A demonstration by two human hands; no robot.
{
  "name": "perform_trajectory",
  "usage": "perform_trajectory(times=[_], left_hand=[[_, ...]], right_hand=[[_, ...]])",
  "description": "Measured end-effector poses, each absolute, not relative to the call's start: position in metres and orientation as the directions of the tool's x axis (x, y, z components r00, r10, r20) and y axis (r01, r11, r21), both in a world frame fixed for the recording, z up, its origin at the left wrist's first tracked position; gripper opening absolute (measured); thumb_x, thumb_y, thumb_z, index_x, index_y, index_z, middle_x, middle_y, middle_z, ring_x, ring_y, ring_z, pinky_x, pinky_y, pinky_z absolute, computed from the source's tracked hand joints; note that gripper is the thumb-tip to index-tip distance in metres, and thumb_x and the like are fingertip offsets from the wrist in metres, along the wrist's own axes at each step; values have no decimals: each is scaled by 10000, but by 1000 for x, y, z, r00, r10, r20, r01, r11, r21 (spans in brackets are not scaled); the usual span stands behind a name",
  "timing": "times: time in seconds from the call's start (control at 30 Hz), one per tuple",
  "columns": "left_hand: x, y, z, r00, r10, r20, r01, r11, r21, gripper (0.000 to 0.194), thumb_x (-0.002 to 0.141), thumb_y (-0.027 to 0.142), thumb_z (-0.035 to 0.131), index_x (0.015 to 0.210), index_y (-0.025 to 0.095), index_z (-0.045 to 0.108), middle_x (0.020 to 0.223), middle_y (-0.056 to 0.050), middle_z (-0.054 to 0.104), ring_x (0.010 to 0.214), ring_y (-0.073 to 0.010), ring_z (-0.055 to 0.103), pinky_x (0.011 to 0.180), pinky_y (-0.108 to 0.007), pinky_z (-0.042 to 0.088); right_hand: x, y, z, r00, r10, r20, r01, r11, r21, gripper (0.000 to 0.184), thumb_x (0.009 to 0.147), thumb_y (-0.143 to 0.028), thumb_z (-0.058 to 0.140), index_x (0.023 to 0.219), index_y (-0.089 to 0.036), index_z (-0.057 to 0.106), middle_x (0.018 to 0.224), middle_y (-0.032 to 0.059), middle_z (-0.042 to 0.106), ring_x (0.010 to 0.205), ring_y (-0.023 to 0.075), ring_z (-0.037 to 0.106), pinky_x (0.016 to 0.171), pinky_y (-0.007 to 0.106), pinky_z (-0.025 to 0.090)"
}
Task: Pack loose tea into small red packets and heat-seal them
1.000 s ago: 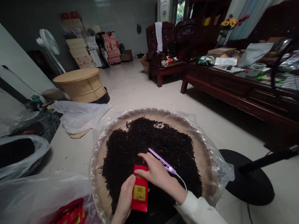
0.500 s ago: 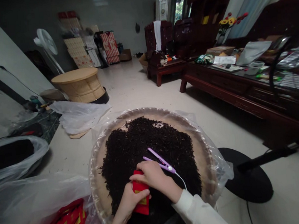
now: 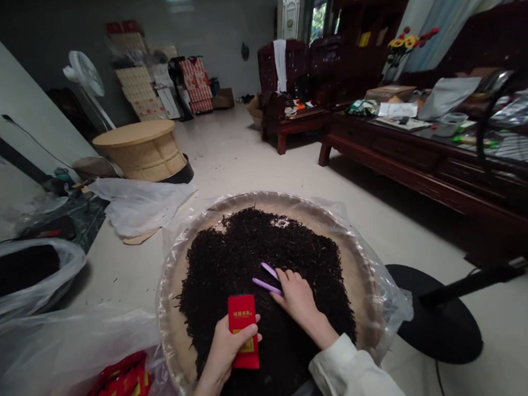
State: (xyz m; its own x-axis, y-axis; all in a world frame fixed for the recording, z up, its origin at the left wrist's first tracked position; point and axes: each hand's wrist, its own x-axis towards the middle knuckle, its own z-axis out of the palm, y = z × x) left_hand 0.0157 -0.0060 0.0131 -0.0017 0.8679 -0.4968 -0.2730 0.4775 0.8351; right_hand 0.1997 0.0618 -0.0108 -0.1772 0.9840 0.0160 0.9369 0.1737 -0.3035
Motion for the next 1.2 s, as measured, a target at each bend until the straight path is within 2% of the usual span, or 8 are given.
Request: perform_trajectory(times=[0.2,0.37,0.5,0.6,0.73,0.87,1.03,1.2], left_hand=[[12,-6,13,-13,863,-505,-252,486,837,593,407,383,899,868,101,654,898,-146,751,568,-200,699,547,-289,556],[12,-5,10,31,877,-480,-222,474,852,526,443,350,891,845,111,648,821,-107,748,562,-199,695,544,-289,549],[16,-4,11,70,887,-457,-184,462,868,464,460,316,886,792,111,635,630,-38,698,550,-208,686,547,-291,542],[17,-5,12,92,884,-459,-189,468,863,514,434,352,897,801,111,630,686,-59,717,546,-196,681,551,-286,538],[17,-9,14,135,882,-451,-294,470,832,701,440,578,844,917,119,614,793,-106,745,524,-189,676,524,-279,521],[18,-11,12,133,872,-470,-404,481,778,785,593,794,602,960,102,641,814,-135,746,564,-218,691,556,-310,523],[16,-2,14,8,922,-388,-497,340,798,652,631,631,725,1050,135,666,901,-91,744,727,-194,685,681,-278,509],[14,2,14,0,925,-380,-494,331,804,513,659,529,759,986,142,684,801,-40,723,643,-134,618,612,-224,456]], right_hand=[[214,66,7,-252,966,60,737,232,-635,422,880,-340,528,1267,-174,547,1103,118,654,965,250,629,825,359,496],[217,62,51,-554,831,-44,475,272,-837,417,858,-380,571,1208,-160,619,1137,95,689,967,242,643,846,343,495],[201,56,68,-630,771,-96,488,297,-820,344,864,-364,571,1131,-175,678,1017,67,731,839,216,659,754,295,495],[191,54,69,-616,783,-80,501,312,-808,280,895,-332,526,1054,-197,712,974,42,742,815,202,657,740,270,472],[188,53,70,-616,785,-68,517,338,-787,271,921,-308,487,992,-181,715,907,35,738,780,188,649,700,245,446],[189,53,72,-616,785,-69,534,352,-768,256,925,-292,483,976,-176,705,900,44,732,785,191,648,691,240,432],[188,51,73,-630,772,-80,557,378,-740,258,926,-294,480,993,-178,700,937,63,734,811,208,655,698,254,431],[184,47,74,-601,791,-111,607,361,-708,239,905,-291,514,1013,-181,697,952,72,734,828,213,660,708,258,442]])
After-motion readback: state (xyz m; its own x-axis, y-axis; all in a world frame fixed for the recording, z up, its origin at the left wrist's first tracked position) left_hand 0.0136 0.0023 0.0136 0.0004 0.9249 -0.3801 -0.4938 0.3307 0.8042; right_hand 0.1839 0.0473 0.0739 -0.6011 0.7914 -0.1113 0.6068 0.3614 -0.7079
